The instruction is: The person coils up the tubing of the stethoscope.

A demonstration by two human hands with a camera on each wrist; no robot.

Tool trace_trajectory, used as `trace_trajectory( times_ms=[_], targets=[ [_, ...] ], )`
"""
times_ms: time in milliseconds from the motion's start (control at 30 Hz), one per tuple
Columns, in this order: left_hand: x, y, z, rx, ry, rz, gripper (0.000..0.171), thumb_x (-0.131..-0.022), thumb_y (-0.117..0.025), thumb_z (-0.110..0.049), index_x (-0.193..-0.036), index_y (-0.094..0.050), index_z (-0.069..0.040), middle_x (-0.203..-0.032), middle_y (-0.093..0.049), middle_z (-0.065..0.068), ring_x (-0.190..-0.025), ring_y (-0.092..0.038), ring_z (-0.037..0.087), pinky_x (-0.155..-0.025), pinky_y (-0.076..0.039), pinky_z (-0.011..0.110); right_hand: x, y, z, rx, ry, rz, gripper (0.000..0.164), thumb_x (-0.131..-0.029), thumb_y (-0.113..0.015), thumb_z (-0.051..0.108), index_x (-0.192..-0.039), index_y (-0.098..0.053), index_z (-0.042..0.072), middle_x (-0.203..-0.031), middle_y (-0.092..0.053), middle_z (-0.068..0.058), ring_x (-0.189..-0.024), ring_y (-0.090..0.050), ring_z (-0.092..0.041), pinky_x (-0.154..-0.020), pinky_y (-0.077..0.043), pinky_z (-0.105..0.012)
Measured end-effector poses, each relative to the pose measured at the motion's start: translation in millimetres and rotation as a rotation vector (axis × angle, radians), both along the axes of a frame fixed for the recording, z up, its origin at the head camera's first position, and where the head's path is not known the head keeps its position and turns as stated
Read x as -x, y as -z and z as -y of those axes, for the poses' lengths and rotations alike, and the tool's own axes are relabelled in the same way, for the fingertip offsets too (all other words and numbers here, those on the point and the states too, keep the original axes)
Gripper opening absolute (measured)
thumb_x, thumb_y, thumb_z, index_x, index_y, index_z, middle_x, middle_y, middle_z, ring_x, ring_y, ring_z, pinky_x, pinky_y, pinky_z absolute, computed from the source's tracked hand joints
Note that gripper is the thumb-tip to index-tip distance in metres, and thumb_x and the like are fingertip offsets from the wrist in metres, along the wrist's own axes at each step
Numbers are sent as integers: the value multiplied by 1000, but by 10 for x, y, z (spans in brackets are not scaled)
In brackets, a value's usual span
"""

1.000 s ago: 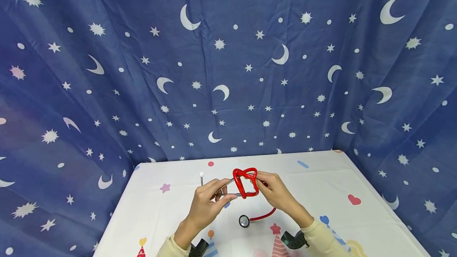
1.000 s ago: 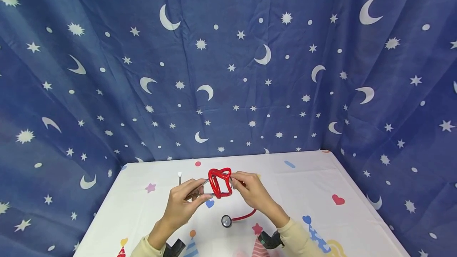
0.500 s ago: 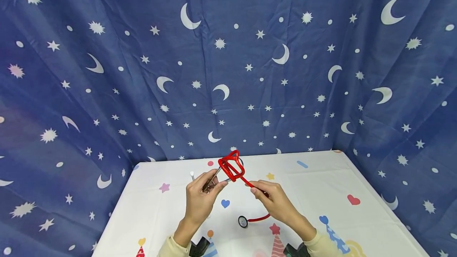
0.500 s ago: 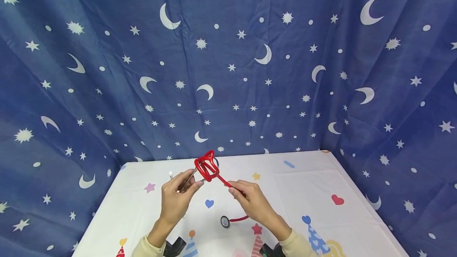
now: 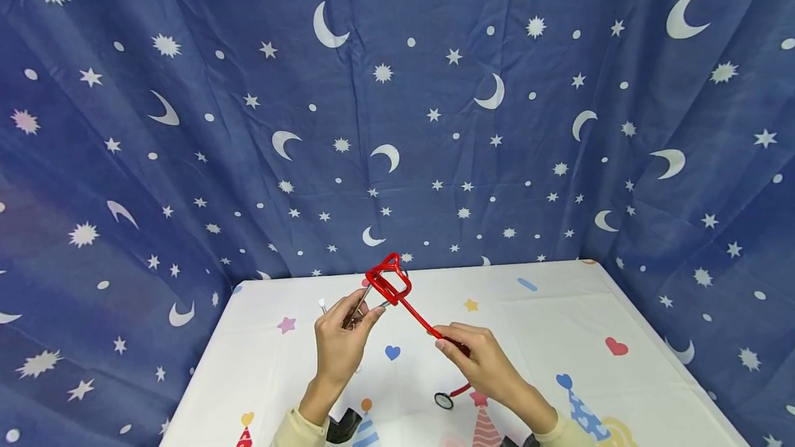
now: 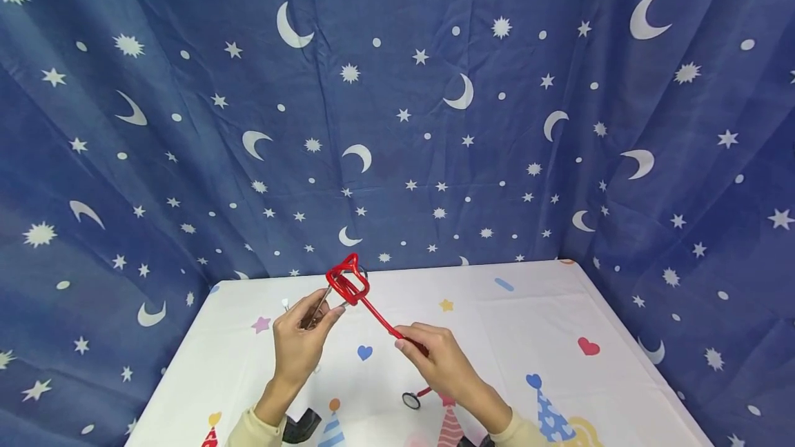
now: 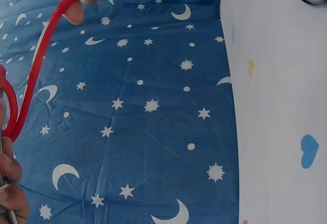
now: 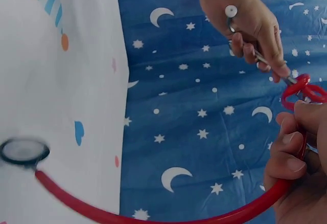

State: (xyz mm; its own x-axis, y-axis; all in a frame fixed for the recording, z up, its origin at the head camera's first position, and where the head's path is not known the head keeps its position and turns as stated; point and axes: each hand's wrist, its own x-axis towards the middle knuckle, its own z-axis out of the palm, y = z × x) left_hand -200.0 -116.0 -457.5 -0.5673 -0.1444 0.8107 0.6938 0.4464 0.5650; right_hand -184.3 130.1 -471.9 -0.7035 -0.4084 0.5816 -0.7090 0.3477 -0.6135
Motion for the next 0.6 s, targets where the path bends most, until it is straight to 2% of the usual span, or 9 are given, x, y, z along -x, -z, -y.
trace_trajectory(
  times_ms=[233, 400, 600],
  targets=[
    [50, 77, 11, 48, -35, -39, 40, -68, -87, -2, -106, -73, 0, -70, -61, 0, -53, -47, 10, -51, -35, 9, -52, -9, 31, 6, -37, -71, 21, -87, -67, -3, -106, -72, 3, -67, -52, 6, -59, -34, 8, -48, -30, -5],
    [59, 124, 3, 92, -48, -30, 40, -70, -87, -6, -107, -72, -1, -70, -61, 0, -55, -49, 8, -51, -37, 12, -110, -76, 35, -13, -61, -77, 19, -91, -66, 2, -109, -72, 7, -69, -53, 8, -60, -35, 9, -49, -32, -5],
    [94, 182, 20, 230, -105, -63, 40, -71, -87, -11, -107, -73, -3, -69, -61, -2, -53, -44, 7, -50, -31, 9, -146, -110, 18, -39, -63, -33, 17, -95, -64, 10, -110, -72, 10, -71, -54, 11, -59, -38, 9, -47, -36, -10]
  ],
)
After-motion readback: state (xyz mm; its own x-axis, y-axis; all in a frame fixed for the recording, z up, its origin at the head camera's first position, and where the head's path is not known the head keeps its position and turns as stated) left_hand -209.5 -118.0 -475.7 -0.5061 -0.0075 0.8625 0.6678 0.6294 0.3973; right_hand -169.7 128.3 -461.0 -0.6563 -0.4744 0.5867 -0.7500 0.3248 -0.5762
